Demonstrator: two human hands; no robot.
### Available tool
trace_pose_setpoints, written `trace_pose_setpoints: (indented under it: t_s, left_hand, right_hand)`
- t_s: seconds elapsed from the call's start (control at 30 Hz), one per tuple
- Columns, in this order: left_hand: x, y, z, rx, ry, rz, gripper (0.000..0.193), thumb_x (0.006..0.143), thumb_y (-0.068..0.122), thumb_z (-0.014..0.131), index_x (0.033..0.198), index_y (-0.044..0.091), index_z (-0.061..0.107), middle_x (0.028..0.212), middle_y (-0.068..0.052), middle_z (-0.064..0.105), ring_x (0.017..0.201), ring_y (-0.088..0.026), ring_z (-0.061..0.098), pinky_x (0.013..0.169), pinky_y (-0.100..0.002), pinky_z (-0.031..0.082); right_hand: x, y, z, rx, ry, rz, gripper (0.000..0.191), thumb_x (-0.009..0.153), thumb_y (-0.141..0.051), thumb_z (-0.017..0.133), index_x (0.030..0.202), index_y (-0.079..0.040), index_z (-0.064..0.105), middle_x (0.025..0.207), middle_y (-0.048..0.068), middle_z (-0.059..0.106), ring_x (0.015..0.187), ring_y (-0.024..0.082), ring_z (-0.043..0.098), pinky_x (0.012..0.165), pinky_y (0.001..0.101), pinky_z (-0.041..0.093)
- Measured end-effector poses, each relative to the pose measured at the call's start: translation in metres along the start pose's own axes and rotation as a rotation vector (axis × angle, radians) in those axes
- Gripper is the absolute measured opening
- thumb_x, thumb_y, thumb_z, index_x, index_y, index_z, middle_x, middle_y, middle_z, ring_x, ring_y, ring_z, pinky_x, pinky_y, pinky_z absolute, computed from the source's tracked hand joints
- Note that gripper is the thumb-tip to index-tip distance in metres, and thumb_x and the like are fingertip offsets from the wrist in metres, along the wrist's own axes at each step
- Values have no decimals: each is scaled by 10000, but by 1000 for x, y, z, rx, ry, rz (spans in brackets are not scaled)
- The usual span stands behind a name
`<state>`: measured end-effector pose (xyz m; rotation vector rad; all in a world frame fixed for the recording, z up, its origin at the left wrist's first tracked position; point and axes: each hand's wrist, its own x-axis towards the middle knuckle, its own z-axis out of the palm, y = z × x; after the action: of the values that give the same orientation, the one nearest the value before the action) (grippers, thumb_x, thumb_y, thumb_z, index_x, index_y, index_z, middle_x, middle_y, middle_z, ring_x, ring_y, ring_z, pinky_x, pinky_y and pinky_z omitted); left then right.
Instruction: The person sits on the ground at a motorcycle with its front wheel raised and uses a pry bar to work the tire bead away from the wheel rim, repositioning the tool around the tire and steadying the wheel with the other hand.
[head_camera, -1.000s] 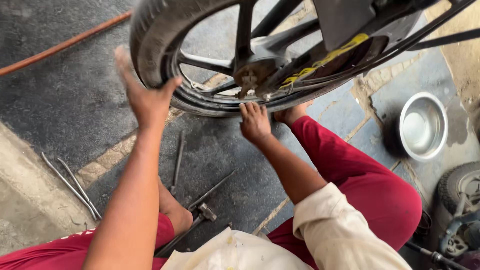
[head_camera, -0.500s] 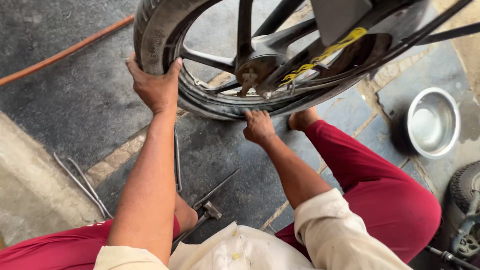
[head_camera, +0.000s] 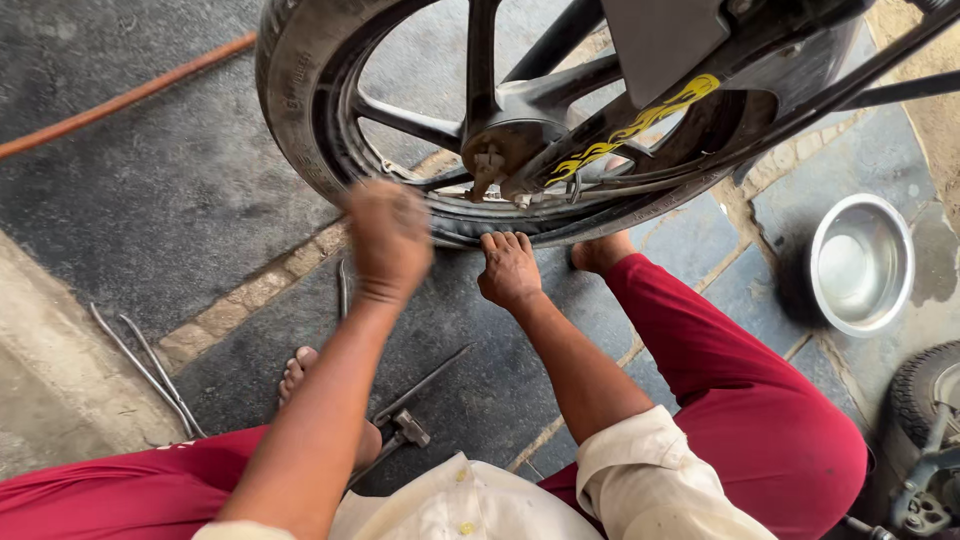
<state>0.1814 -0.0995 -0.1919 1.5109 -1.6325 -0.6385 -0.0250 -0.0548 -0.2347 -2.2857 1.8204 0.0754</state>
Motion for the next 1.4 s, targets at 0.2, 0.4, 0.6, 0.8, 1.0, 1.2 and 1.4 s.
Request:
trace_pose_setpoints:
  t_s: [0.2, 0.4, 0.6, 0.8, 1.0, 1.2, 1.4]
  left_hand:
    - [-7, -5, 55, 580, -392, 508, 251, 895, 158, 575, 1100, 56, 679, 1068, -120, 655, 1098, -273, 588, 1041, -429, 415]
    - [8, -7, 68, 703, -638, 377, 149, 947, 176, 537, 1009, 154, 671, 947, -61, 691, 997, -245, 626, 904, -390, 410]
    - [10, -6, 80, 802, -616, 391, 113, 956, 201, 548, 965, 185, 659, 936, -59, 700, 982, -236, 636, 889, -403, 403]
    - [9, -10, 74, 805, -697, 382, 118, 988, 200, 540, 1030, 180, 649, 967, -48, 695, 998, -238, 632, 897, -433, 388]
    - [11, -12, 73, 779, -764, 321, 148, 954, 191, 567, 1080, 205, 644, 999, -22, 677, 1004, -230, 613, 896, -441, 384]
    - [1, -20, 65, 705, -707, 354, 207, 953, 150, 572, 1135, 186, 665, 963, -26, 672, 996, -228, 605, 934, -399, 394]
    - [-4, -28, 61, 584, -578, 377, 202, 907, 127, 581, 1057, 147, 715, 885, -40, 671, 924, -213, 619, 893, -385, 416]
  right_hand:
    - [7, 5, -3, 51, -99, 18, 512, 745, -130, 684, 1234, -46, 558, 1208, 124, 624, 1214, 304, 550, 1108, 441, 364]
    - [14, 17, 6, 6, -54, -36, 565, 653, -165, 743, 1169, -30, 556, 1456, 203, 538, 1153, 362, 537, 1096, 449, 349]
    - [20, 17, 6, 57, -93, -31, 570, 646, -225, 771, 1141, -46, 551, 1276, 167, 594, 1127, 390, 531, 1060, 495, 367]
    - [39, 16, 1, -27, -277, 0, 515, 722, -181, 696, 1208, -94, 551, 1148, 115, 619, 1109, 363, 527, 989, 482, 393]
    - [49, 19, 5, -22, -377, 22, 431, 739, -209, 682, 1142, -115, 563, 1147, 95, 656, 1116, 345, 528, 987, 476, 386]
    - [41, 27, 14, 7, -327, -1, 342, 756, -229, 685, 1063, -111, 593, 1107, 67, 700, 1100, 342, 549, 961, 478, 411]
    - [29, 32, 20, 170, -130, -118, 391, 739, -245, 713, 1091, -103, 614, 1057, 76, 695, 1017, 345, 568, 910, 475, 427]
